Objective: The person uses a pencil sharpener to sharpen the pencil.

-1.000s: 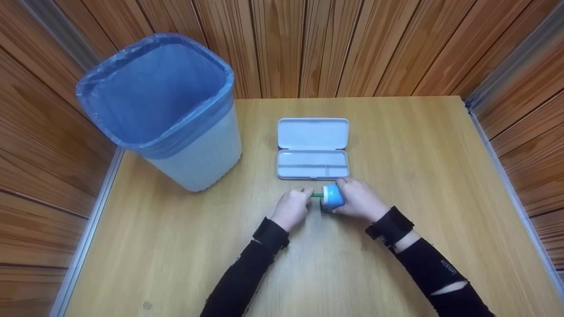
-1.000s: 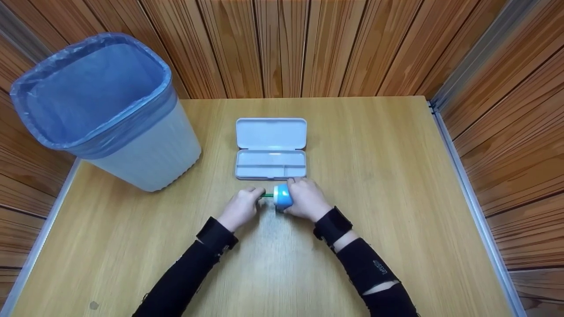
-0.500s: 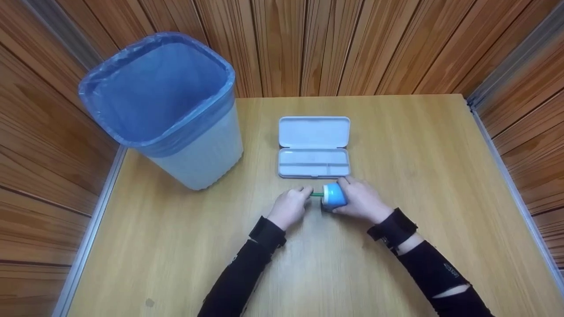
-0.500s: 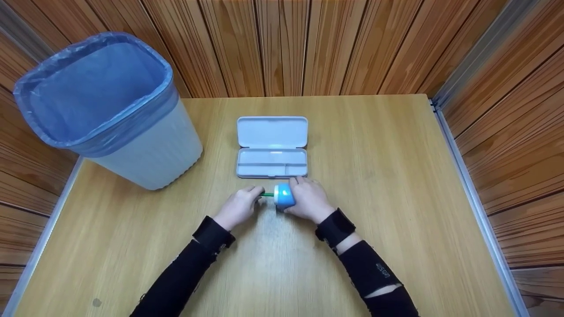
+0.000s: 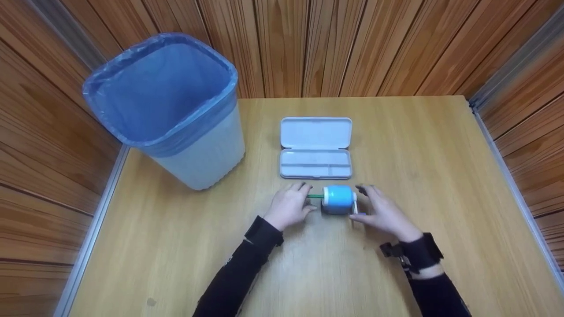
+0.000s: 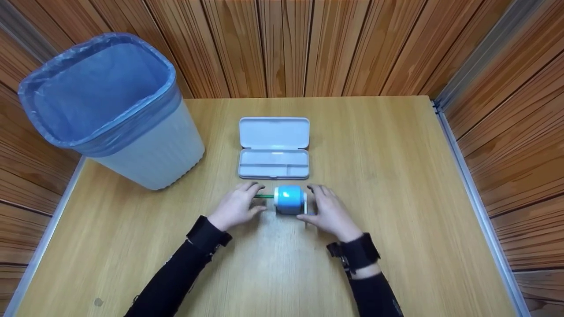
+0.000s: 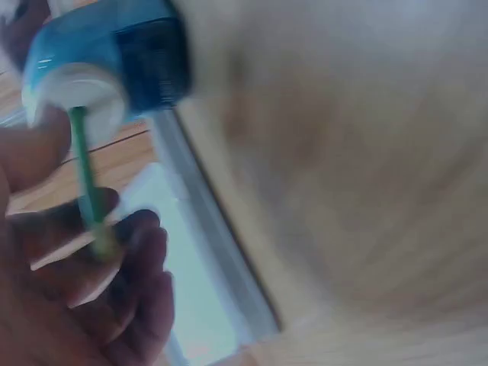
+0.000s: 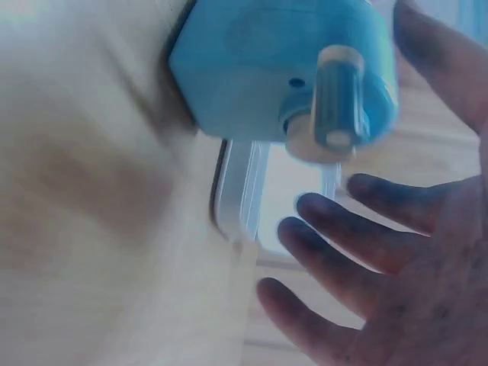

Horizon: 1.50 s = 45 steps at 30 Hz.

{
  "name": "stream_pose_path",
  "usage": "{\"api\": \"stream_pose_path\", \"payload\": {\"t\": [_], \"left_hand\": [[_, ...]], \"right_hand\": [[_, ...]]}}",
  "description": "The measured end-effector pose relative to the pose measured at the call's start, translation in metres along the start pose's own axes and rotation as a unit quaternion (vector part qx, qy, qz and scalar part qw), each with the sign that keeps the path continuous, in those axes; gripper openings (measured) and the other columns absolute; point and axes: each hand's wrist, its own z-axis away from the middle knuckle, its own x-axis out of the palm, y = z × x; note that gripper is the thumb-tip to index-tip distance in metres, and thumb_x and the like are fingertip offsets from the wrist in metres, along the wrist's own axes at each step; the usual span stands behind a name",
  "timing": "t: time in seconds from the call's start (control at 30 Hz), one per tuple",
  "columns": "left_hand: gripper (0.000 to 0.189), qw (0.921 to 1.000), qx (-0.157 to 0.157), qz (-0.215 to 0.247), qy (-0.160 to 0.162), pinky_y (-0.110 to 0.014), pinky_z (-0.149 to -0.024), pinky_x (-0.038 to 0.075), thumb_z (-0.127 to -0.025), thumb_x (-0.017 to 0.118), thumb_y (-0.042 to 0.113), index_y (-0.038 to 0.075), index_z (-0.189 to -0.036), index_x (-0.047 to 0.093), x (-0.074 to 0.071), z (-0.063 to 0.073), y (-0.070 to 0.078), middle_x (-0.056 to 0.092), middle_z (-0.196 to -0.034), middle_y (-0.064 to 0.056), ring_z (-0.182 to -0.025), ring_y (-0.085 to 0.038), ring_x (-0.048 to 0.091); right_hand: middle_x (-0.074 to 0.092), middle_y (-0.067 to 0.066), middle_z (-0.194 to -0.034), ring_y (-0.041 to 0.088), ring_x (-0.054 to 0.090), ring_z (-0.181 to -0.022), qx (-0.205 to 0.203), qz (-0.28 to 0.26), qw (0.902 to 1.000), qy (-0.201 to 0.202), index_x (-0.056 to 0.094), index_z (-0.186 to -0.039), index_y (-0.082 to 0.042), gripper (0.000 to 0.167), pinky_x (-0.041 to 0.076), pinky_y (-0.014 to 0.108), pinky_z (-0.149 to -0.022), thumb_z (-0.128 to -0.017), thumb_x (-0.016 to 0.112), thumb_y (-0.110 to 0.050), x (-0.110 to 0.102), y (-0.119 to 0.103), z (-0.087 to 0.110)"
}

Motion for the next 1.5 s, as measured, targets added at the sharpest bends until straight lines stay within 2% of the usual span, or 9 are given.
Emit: {"api": "stream_pose_path", "payload": {"t": [0.1,0.23,0.37,0.47,0.57,0.73,1.13,1.3,1.5], "left_hand": [[0.068,0.9998,0.013,-0.011,-0.007,-0.049,-0.109,0.043,-0.082,0.075,0.049,0.009,-0.135,0.056,-0.005,-0.005,0.013,0.056,-0.141,-0.014,-0.129,-0.033,0.052],[0.08,0.9984,0.043,-0.035,-0.002,-0.056,-0.113,0.036,-0.077,0.077,0.055,0.009,-0.139,0.053,-0.004,-0.015,0.031,0.05,-0.147,-0.019,-0.134,-0.037,0.046],[0.088,0.9974,0.052,-0.042,-0.026,-0.051,-0.115,0.037,-0.076,0.08,0.054,0.007,-0.144,0.049,0.003,-0.029,0.045,0.049,-0.148,-0.018,-0.135,-0.034,0.047],[0.093,0.997,0.037,-0.037,-0.057,-0.046,-0.116,0.037,-0.075,0.082,0.051,0.005,-0.146,0.045,0.01,-0.038,0.051,0.051,-0.146,-0.016,-0.133,-0.031,0.048],[0.089,0.9966,0.022,-0.035,-0.071,-0.039,-0.112,0.043,-0.074,0.084,0.045,0.006,-0.144,0.046,0.018,-0.042,0.053,0.057,-0.139,-0.013,-0.127,-0.027,0.054],[0.073,0.9972,0.017,-0.039,-0.061,-0.032,-0.101,0.051,-0.075,0.086,0.035,0.009,-0.135,0.052,0.026,-0.044,0.053,0.061,-0.128,-0.009,-0.116,-0.023,0.059],[0.066,0.9975,0.015,-0.053,-0.044,-0.031,-0.092,0.055,-0.073,0.086,0.038,0.017,-0.128,0.057,0.03,-0.044,0.051,0.062,-0.124,-0.007,-0.111,-0.021,0.06],[0.061,0.998,0.022,-0.052,-0.027,-0.031,-0.087,0.056,-0.073,0.086,0.035,0.015,-0.123,0.059,0.029,-0.044,0.053,0.064,-0.118,-0.006,-0.104,-0.022,0.061],[0.061,0.9979,0.015,-0.047,-0.042,-0.031,-0.088,0.055,-0.076,0.084,0.036,0.017,-0.127,0.058,0.028,-0.045,0.054,0.063,-0.12,-0.006,-0.106,-0.022,0.061]], "right_hand": [[0.058,0.028,-0.132,0.045,0.057,-0.122,0.021,-0.012,0.9996,-0.014,0.049,-0.135,0.005,0.071,0.047,0.059,-0.103,-0.08,0.082,-0.024,0.002,0.005,0.015],[0.064,0.02,-0.117,0.038,0.063,-0.11,0.026,-0.006,0.9992,-0.028,0.058,-0.124,0.003,0.05,0.052,0.055,-0.095,-0.085,0.077,-0.021,0.005,0.005,0.026],[0.068,0.017,-0.107,0.034,0.066,-0.102,0.02,0.007,0.9994,-0.028,0.062,-0.116,0.003,0.031,0.054,0.053,-0.09,-0.091,0.07,-0.013,0.008,0.003,0.029],[0.07,0.017,-0.104,0.032,0.067,-0.097,0.024,0.0,0.9994,-0.024,0.063,-0.113,0.003,0.022,0.056,0.05,-0.086,-0.095,0.063,-0.009,0.01,0.001,0.03],[0.069,0.012,-0.098,0.024,0.066,-0.091,0.038,-0.008,0.999,-0.023,0.063,-0.109,0.001,0.016,0.056,0.045,-0.081,-0.098,0.056,-0.008,0.014,-0.001,0.031],[0.063,0.003,-0.084,0.012,0.056,-0.077,0.051,-0.02,0.9985,0.0,0.064,-0.102,-0.003,0.011,0.051,0.031,-0.07,-0.1,0.053,-0.007,0.02,-0.001,0.03],[0.068,0.006,-0.082,0.014,0.058,-0.074,0.052,-0.018,0.9962,0.067,0.067,-0.091,-0.004,0.007,0.052,0.033,-0.069,-0.093,0.061,0.0,0.028,-0.001,0.029],[0.067,0.005,-0.076,0.013,0.056,-0.07,0.032,-0.026,0.9915,0.124,0.067,-0.086,-0.003,0.008,0.05,0.03,-0.064,-0.089,0.064,0.005,0.027,-0.003,0.029],[0.066,0.007,-0.074,0.013,0.054,-0.066,0.023,-0.013,0.9877,0.154,0.067,-0.086,0.0,0.007,0.048,0.029,-0.061,-0.088,0.064,0.006,0.02,-0.005,0.022]]}}
